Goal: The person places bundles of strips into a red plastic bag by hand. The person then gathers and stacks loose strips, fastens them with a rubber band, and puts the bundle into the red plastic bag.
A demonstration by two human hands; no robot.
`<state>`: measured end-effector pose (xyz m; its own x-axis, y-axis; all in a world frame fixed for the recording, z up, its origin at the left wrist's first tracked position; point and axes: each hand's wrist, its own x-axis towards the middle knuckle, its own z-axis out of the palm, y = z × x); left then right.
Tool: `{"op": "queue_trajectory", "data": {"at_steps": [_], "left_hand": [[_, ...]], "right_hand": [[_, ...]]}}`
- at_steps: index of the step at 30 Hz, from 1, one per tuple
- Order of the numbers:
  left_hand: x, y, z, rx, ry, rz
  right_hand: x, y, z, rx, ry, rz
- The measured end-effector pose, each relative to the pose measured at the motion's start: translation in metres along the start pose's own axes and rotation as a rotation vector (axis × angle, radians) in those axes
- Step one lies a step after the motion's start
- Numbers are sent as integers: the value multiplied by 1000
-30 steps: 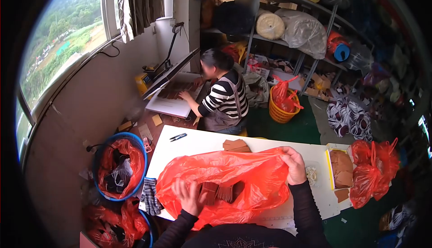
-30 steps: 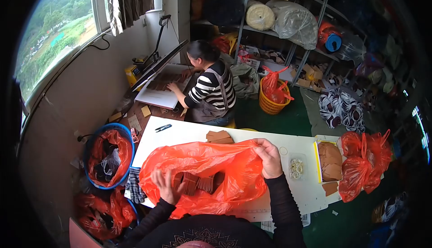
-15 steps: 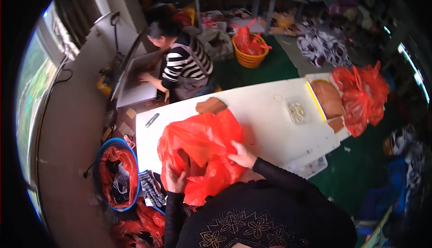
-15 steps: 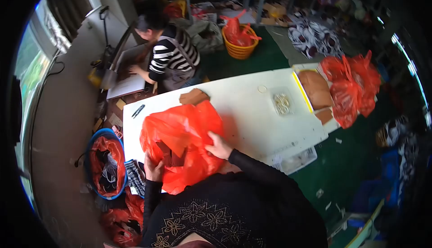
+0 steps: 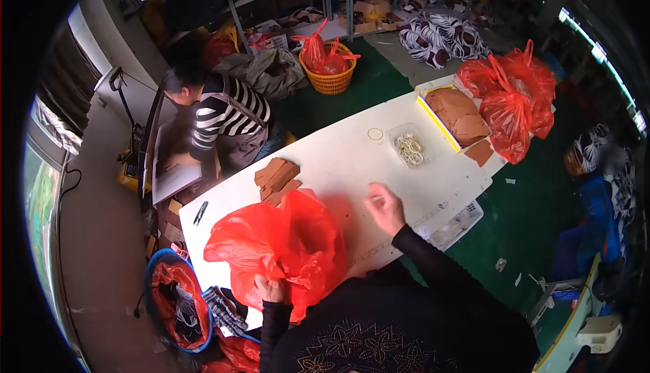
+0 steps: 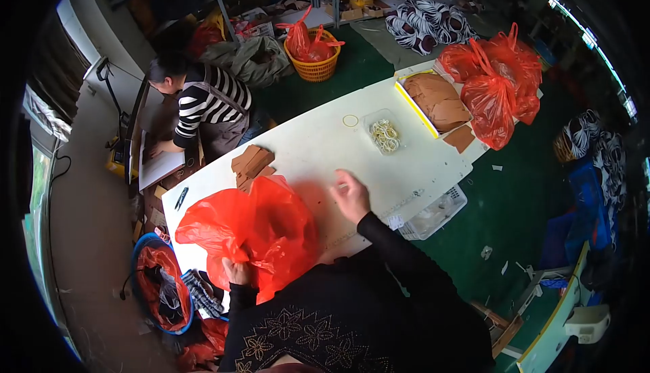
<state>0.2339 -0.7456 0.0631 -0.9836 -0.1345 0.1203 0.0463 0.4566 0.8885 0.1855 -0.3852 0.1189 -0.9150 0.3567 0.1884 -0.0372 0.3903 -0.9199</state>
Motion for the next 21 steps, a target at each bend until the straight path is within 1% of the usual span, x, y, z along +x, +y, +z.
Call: {"op": "queue_trajectory", "data": {"at_steps": [1, 2, 3, 4, 5, 6, 8, 11, 13, 16, 17, 19, 20, 21], "left_hand": [[1, 27, 8, 1, -5, 5], [6, 57, 10, -180, 102, 78], [11, 85, 10, -362, 209, 154], [12, 102, 9, -360, 205, 167], [14, 117, 8, -348, 167, 119], [17, 132, 9, -335, 134, 73], [24, 155, 20, -304, 77, -19], [43, 189, 56, -318, 92, -8], [52, 212, 76, -321, 86, -31], [68, 244, 107, -327, 73, -72], [73, 254, 117, -337, 80, -88], [83, 274, 130, -363, 121, -108], [86, 283, 136, -380, 148, -119], [90, 294, 146, -385, 182, -102]], "right_hand": [[15, 32, -18, -93, 148, 141], [31, 64, -36, -184, 300, 279], [49, 114, -54, -234, 361, 393], [68, 183, -62, -183, 444, 511], [86, 246, -66, -128, 525, 626], [94, 230, -74, -111, 532, 620], [106, 171, -91, 160, 465, 847], [131, 195, -90, 261, 476, 856], [139, 225, -92, 307, 423, 790], [142, 236, -116, 309, 406, 768], [139, 242, -126, 254, 361, 707], [125, 287, -145, 100, 280, 568], [118, 352, -146, 15, 233, 468], [105, 329, -169, 85, 201, 549]]}}
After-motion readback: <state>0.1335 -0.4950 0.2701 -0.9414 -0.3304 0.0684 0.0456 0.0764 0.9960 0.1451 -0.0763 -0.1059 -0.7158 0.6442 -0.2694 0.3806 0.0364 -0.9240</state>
